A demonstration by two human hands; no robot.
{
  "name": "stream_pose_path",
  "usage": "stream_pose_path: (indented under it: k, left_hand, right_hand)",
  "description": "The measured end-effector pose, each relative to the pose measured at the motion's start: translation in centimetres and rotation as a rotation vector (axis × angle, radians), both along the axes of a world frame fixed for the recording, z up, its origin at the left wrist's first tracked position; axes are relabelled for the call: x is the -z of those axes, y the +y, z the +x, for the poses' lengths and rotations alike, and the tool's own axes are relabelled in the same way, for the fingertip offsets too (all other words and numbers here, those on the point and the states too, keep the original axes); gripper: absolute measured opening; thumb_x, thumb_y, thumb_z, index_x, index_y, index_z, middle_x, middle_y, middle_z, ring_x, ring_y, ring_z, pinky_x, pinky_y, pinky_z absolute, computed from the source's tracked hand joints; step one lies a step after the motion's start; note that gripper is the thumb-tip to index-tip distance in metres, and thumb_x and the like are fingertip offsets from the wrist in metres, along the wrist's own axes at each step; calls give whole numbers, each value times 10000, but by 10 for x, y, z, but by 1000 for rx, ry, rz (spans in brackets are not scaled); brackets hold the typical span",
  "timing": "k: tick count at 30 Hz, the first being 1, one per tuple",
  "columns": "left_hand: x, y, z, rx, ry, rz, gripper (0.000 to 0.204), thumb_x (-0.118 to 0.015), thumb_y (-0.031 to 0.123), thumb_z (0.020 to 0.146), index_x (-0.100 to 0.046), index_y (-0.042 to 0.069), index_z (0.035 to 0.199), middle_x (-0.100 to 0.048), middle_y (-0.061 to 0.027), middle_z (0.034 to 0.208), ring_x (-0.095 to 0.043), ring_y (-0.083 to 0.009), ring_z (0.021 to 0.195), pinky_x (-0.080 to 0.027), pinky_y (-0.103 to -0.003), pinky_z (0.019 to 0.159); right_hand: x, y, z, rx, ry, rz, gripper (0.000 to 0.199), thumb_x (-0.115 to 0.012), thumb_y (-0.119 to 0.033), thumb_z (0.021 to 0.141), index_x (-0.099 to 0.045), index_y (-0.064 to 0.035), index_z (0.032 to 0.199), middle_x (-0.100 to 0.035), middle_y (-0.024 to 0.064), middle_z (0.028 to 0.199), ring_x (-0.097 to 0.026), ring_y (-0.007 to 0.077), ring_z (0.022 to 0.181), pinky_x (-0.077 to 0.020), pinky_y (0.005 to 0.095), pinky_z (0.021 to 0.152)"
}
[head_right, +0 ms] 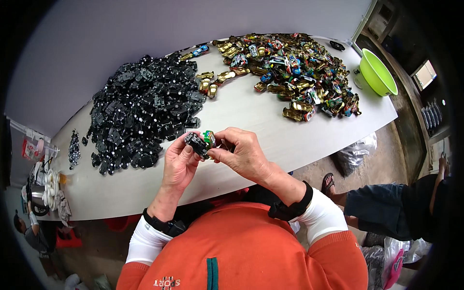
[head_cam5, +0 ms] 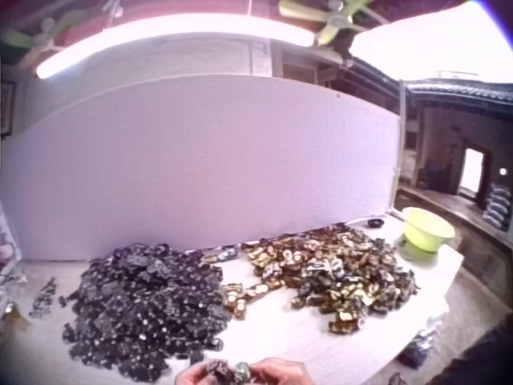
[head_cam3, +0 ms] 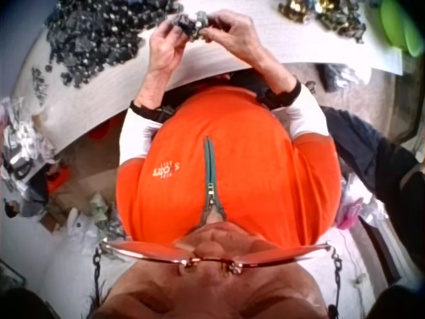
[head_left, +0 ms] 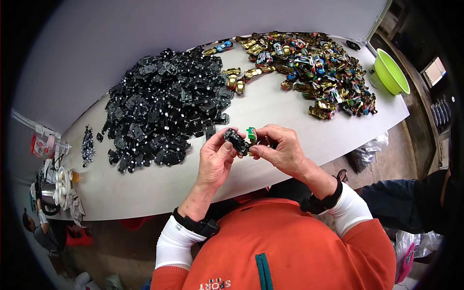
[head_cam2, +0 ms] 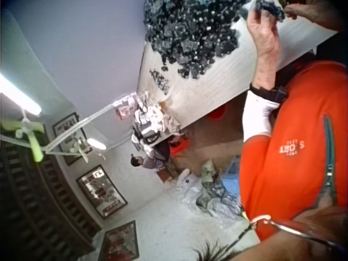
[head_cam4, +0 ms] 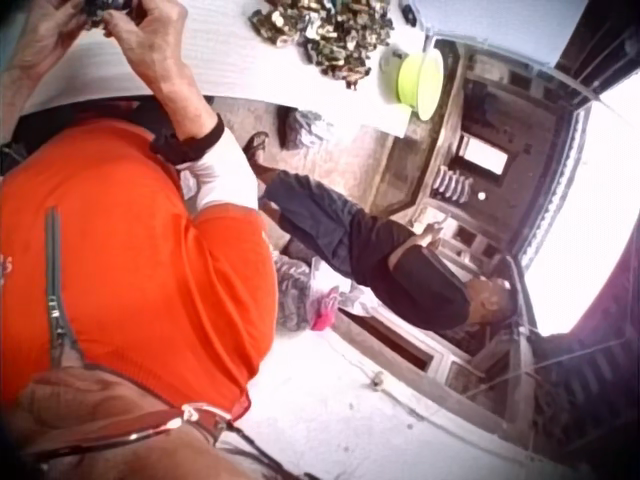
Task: The person assembles small keychains by hand at a table. They repeatedly pick a black plastic base and a small decorative charm, press them together, and place the finished unit on the table. The process is repeated one at a time throughout the clip.
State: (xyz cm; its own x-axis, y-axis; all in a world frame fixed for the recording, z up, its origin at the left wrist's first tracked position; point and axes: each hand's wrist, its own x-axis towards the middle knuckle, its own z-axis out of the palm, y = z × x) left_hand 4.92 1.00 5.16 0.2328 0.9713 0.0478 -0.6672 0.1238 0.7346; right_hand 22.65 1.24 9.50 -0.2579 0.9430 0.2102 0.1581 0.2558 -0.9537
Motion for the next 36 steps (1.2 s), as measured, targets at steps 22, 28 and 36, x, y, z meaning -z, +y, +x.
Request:
stream_pose_path:
  k: [22, 28, 36]
  left_hand:
    - [-15, -1, -1, -12, 147, 207, 353, -591, -41, 796, -523, -26, 1142, -565, -83, 1044, -561, -162, 915, -495, -270, 712]
    - [-19, -5, 2, -88, 247, 264, 336, -599, -60, 784, -542, -35, 1114, -563, -79, 1013, -573, -154, 899, -521, -263, 722]
    - [-34, -11, 2, -108, 333, 288, 323, -618, -45, 777, -555, -24, 1093, -556, -75, 929, -595, -133, 759, -537, -249, 635]
  right_hand:
    - [-12, 4, -6, -71, -204, 454, 447, -681, -23, 695, -542, -59, 1118, -559, 107, 757, -559, 233, 626, -474, 320, 537]
    - [-20, 2, -5, -107, -261, 441, 451, -669, -14, 705, -527, -32, 1132, -527, 117, 717, -553, 248, 596, -472, 333, 511]
    - [-28, -2, -7, -193, -226, 333, 466, -627, 26, 740, -455, 37, 1173, -582, 119, 706, -579, 199, 556, -482, 295, 482]
